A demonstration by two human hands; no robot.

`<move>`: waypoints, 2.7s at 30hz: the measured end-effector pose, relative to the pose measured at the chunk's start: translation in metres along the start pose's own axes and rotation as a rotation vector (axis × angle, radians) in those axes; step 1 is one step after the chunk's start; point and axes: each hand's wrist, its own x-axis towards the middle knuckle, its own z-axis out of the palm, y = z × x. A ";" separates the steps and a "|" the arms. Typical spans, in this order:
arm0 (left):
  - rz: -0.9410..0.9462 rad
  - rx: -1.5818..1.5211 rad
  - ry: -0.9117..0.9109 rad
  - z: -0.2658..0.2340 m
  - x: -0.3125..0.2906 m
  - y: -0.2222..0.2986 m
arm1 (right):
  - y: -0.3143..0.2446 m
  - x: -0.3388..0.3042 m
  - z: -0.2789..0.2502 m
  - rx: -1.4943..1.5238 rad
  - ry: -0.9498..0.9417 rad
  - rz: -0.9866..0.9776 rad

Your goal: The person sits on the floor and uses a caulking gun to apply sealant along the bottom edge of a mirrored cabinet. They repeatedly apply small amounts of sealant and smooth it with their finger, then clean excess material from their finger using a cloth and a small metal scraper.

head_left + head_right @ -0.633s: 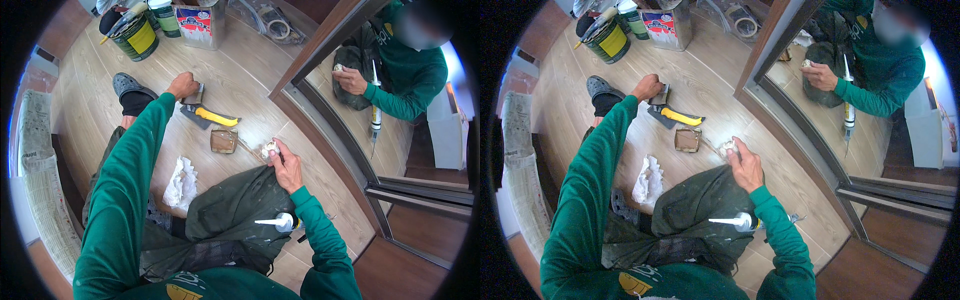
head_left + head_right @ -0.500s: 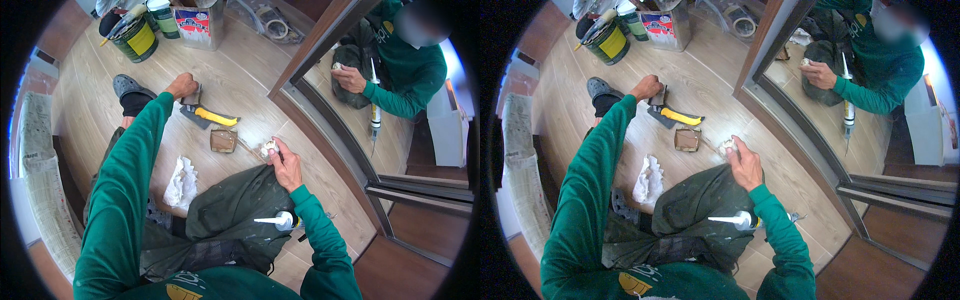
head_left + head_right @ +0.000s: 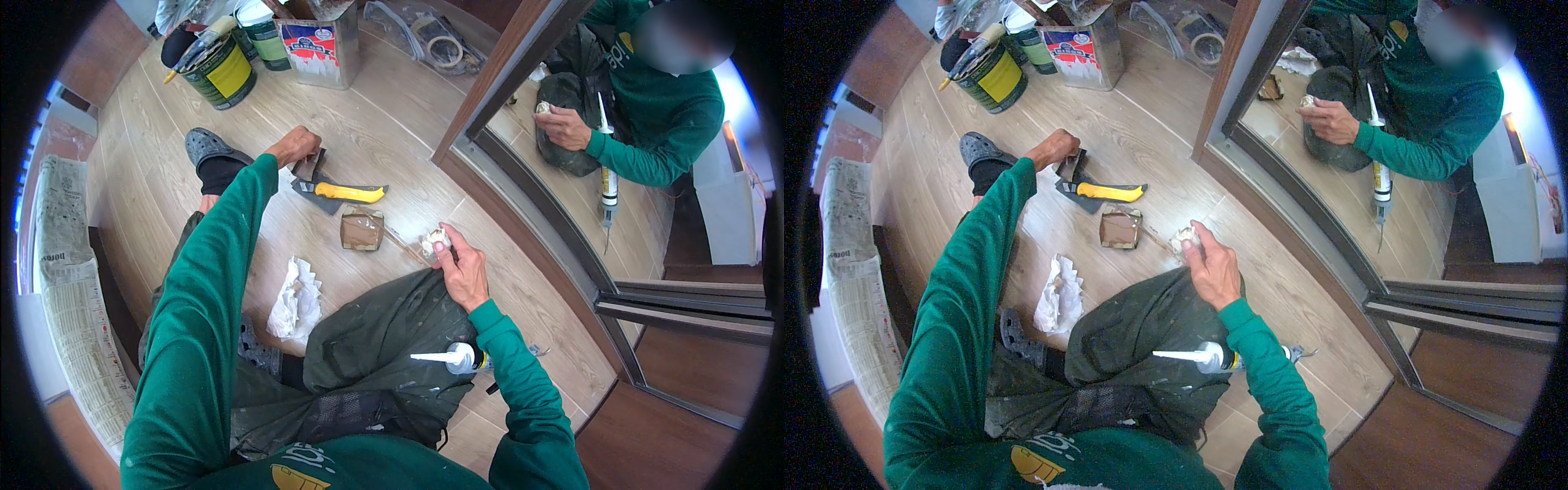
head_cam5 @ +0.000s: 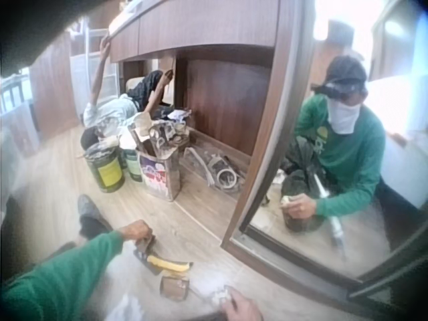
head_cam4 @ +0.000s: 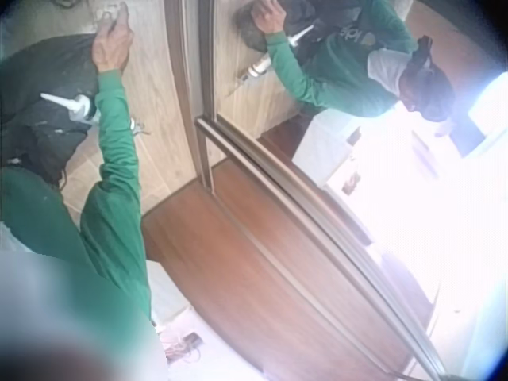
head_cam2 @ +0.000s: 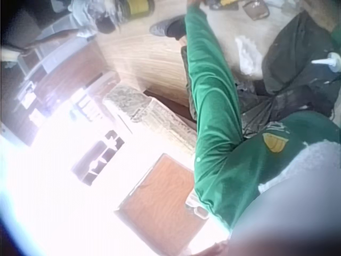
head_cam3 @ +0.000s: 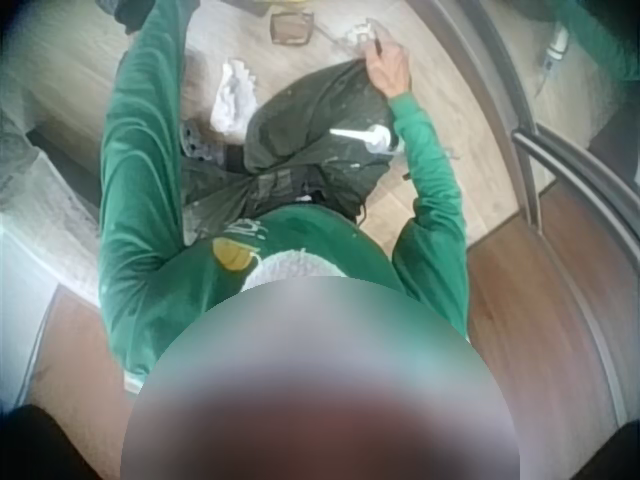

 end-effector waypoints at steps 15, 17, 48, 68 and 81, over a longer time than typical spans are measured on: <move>-0.313 -0.404 0.215 -0.015 -0.035 0.025 | 0.000 -0.004 0.001 0.122 0.090 0.015; -0.316 -0.388 0.280 -0.028 -0.051 0.034 | 0.000 -0.006 0.002 0.200 0.110 0.011; -0.012 -1.188 0.765 -0.055 -0.279 0.241 | -0.196 0.017 0.074 0.462 -0.338 0.074; 0.160 -0.377 0.673 -0.087 -0.281 0.245 | -0.195 0.018 0.076 0.289 -0.249 -0.143; 0.236 0.119 0.905 -0.062 -0.281 0.250 | -0.204 0.003 0.077 0.000 -0.154 -0.166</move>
